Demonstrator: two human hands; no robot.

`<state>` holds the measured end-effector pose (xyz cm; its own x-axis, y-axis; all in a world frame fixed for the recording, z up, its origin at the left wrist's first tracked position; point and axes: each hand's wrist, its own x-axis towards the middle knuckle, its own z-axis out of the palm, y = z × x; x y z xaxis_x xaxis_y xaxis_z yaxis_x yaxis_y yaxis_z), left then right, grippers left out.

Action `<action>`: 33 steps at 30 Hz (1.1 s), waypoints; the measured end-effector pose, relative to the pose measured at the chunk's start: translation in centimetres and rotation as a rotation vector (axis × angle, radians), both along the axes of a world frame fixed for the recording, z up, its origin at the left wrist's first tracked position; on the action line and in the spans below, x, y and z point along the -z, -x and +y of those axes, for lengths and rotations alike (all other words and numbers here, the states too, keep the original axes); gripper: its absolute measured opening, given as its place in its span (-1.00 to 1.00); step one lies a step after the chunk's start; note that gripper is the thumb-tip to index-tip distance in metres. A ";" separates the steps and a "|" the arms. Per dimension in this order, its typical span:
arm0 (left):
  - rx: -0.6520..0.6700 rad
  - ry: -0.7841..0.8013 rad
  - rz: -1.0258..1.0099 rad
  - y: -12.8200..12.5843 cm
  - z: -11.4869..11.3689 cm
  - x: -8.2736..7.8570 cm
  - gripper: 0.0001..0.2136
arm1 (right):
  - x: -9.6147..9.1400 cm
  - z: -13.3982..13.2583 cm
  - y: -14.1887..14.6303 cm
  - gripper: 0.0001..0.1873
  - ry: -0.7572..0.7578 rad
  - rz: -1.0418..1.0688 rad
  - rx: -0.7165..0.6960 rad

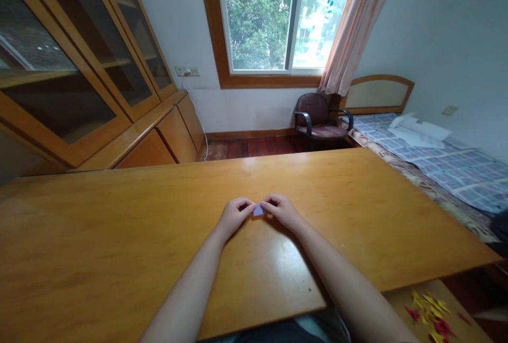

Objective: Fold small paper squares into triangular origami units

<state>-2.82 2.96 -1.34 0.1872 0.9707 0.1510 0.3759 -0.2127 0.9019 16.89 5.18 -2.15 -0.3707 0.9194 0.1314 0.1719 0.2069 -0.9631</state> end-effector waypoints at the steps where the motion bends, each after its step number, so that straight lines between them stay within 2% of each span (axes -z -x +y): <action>1: -0.013 0.006 -0.020 0.0 0.1 0.1 -0.78 | 0.0 0.0 0.0 -0.76 0.007 0.005 0.001; 10: -0.029 0.060 -0.084 0.1 0.3 0.4 -0.76 | 0.2 0.0 -0.1 -0.75 0.057 0.048 0.006; 17: -0.011 0.037 -0.111 0.1 0.3 0.0 -0.74 | 0.5 0.3 -0.2 -0.70 0.127 0.122 0.031; 21: -0.043 0.046 -0.187 0.0 0.3 0.5 -0.76 | 0.3 0.3 -0.2 -0.68 0.142 0.130 0.033; 27: -0.007 0.072 -0.216 -0.3 0.0 1.2 -0.62 | -0.2 0.0 -0.1 -0.67 0.160 0.133 0.006; 30: 0.002 0.080 -0.235 -0.3 0.1 1.4 -0.62 | 0.1 0.1 0.0 -0.67 0.161 0.139 -0.014; 33: -0.014 0.087 -0.297 -0.1 0.5 1.5 -0.61 | 0.7 0.2 0.1 -0.67 0.161 0.235 -0.015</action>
